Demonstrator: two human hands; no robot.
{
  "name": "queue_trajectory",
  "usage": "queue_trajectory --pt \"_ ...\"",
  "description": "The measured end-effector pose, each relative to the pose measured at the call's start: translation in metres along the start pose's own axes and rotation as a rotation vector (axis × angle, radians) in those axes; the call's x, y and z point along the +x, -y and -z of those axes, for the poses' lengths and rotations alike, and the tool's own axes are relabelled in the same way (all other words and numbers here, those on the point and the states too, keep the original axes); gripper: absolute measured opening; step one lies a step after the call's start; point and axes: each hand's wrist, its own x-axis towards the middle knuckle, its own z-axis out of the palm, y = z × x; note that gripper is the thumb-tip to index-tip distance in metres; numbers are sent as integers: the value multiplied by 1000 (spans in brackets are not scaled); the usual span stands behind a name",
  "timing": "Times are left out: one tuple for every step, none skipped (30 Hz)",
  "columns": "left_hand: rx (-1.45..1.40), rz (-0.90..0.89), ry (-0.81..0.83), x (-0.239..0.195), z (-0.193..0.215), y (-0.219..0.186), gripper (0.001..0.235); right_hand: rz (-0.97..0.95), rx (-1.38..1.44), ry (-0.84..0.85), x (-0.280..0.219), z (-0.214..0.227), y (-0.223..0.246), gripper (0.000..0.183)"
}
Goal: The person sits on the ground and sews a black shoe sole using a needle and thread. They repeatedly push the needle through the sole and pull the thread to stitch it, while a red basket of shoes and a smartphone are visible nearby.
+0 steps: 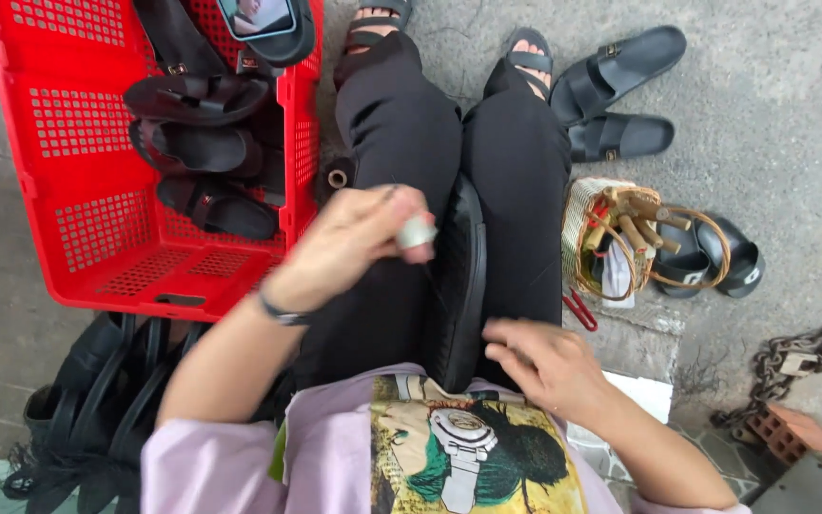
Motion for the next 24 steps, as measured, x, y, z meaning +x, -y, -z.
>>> queue_trajectory --pt "0 0 0 -9 1 -9 31 0 0 0 -3 2 -1 20" --pt "607 -365 -181 -18 3 -18 22 109 -244 -12 -6 2 -1 33" --pt "1216 -729 -358 -27 5 -28 26 218 -488 -23 -9 2 -1 48" --pt "1217 -740 -356 -33 -2 -25 26 219 -495 -31 -9 2 -2 48" --pt "1130 -655 -431 -39 -9 -22 13 284 -564 -50 -9 3 -3 45" --pt "1041 -569 -505 -45 -15 -19 35 351 -634 -66 -7 3 -4 45" --pt "1040 -579 -506 -45 -19 -7 35 355 -641 -71 -6 5 -3 45" --pt "1071 -749 -334 -47 -24 7 41 374 -652 -58 -7 6 -2 45" --pt "1094 -915 -156 -48 -29 22 46 393 -663 -45 -8 7 -2 45" --pt "1092 -920 -158 -52 -35 29 46 396 -668 -45 -8 7 -1 45" --pt "1051 -852 -106 -56 -41 35 57 387 -698 -55 -7 7 0 46" --pt "1009 -782 -52 -60 -48 42 70 375 -727 -64 -8 6 1 48" --pt "1006 -784 -52 -60 -49 47 70 375 -730 -64 -10 5 1 48" --pt "1027 -765 -45 -59 -49 51 74 369 -736 -84 -10 5 1 47" --pt "1048 -745 -38 -57 -48 54 77 364 -742 -105 -9 5 0 46" --pt "1049 -749 -40 -55 -47 55 77 367 -744 -107 -8 6 1 46" --pt "1033 -769 -45 -52 -46 57 78 368 -801 -94 -7 7 2 46" --pt "1014 -781 -51 -52 -46 61 78 367 -854 -73 -9 6 2 47" --pt "1011 -777 -55 -52 -45 61 78 369 -851 -68 -10 6 5 47" --pt "1019 -790 -48 -50 -44 61 79 368 -872 -75 -10 6 8 46" --pt "1026 -804 -41 -48 -43 59 79 368 -893 -83 -9 6 11 46" --pt "1025 -804 -42 -45 -41 61 79 368 -894 -81 -9 4 12 46" --pt "984 -834 -26 -42 -38 63 79 384 -890 -97 -8 1 13 45" --pt "940 -856 -14 -40 -36 67 79 402 -880 -104 -9 -2 13 44"
